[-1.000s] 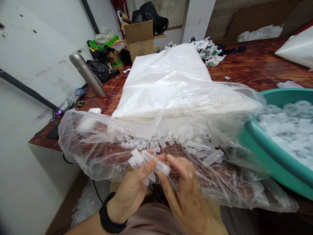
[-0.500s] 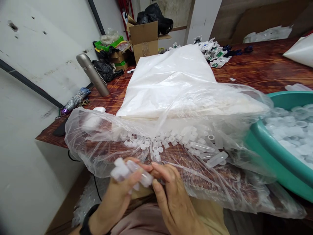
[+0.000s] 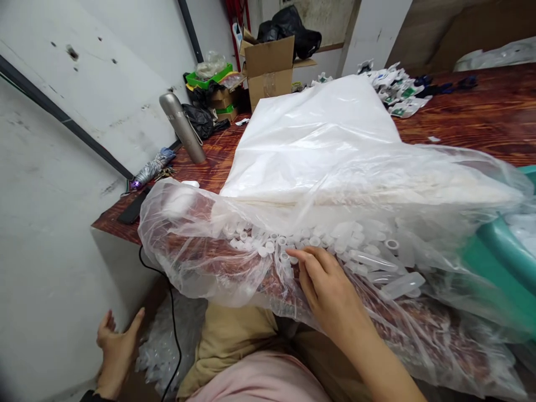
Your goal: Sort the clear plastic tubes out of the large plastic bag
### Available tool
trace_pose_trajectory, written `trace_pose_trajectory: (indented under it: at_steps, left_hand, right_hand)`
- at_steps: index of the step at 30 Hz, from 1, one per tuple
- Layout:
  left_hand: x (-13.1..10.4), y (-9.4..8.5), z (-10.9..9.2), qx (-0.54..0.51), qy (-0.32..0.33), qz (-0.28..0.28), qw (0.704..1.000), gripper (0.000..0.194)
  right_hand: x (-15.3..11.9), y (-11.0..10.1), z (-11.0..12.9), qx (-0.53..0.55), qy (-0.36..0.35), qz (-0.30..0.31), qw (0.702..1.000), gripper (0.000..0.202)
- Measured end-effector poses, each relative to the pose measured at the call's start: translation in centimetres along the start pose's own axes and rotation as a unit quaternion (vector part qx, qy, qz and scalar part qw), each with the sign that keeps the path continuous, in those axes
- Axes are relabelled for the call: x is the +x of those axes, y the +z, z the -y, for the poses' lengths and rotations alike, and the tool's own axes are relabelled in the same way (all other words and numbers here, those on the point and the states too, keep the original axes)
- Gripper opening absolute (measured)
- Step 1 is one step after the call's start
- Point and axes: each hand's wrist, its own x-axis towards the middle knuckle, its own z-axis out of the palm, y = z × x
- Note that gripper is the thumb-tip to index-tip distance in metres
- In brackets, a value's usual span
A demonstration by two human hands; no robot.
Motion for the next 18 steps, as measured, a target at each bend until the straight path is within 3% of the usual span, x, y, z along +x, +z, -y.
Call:
trace_pose_trajectory:
  at_steps: [2,4,5,6,8,9,11,13,15,18]
  left_hand:
    - [-0.6,0.5,-1.7,-0.007,0.062,0.045,0.997,0.06]
    - [-1.5,1.7,-5.3,-0.025,0.148,0.153,0.977,0.041]
    - [-1.9,2.7,-7.7,-0.034,0.205,0.226,0.952,0.028]
    - [-2.4,3.9,-10.4,-0.035,0.316,0.329,0.889,0.018]
    - [-3.2,7.1,-16.1,-0.019,0.489,0.405,0.772,0.022]
    - [-3.5,9.0,-18.8,0.01,0.541,0.403,0.738,0.024]
    - [-3.9,12.7,-23.0,0.141,0.586,0.393,0.694,0.025]
    - [-4.3,16.1,-25.7,0.177,0.595,0.385,0.683,0.023]
    - [-4.5,18.6,-26.9,0.191,0.599,0.385,0.676,0.019]
    - [-4.5,20.3,-27.1,0.209,0.601,0.383,0.67,0.018]
  right_hand:
    - [0.3,0.4,-0.2,-0.009,-0.016,0.011,1.0,0.029]
    - [0.5,0.8,-0.4,-0.016,-0.03,0.019,0.999,0.029]
    - [0.6,0.9,-0.5,-0.019,-0.034,0.021,0.999,0.029]
    - [0.6,1.0,-0.5,-0.021,-0.037,0.022,0.999,0.03]
    - [0.5,0.9,-0.7,-0.026,-0.037,0.023,0.999,0.03]
    - [0.4,0.7,-0.8,-0.028,-0.036,0.023,0.999,0.029]
    - [-0.1,0.3,-1.0,-0.033,-0.031,0.022,0.999,0.028]
    - [-0.7,-0.3,-1.2,-0.038,-0.021,0.018,0.999,0.028]
    - [-1.5,-0.8,-1.4,-0.04,-0.008,0.015,0.999,0.028]
    - [-2.2,-1.2,-1.7,-0.03,0.009,0.015,0.999,0.027]
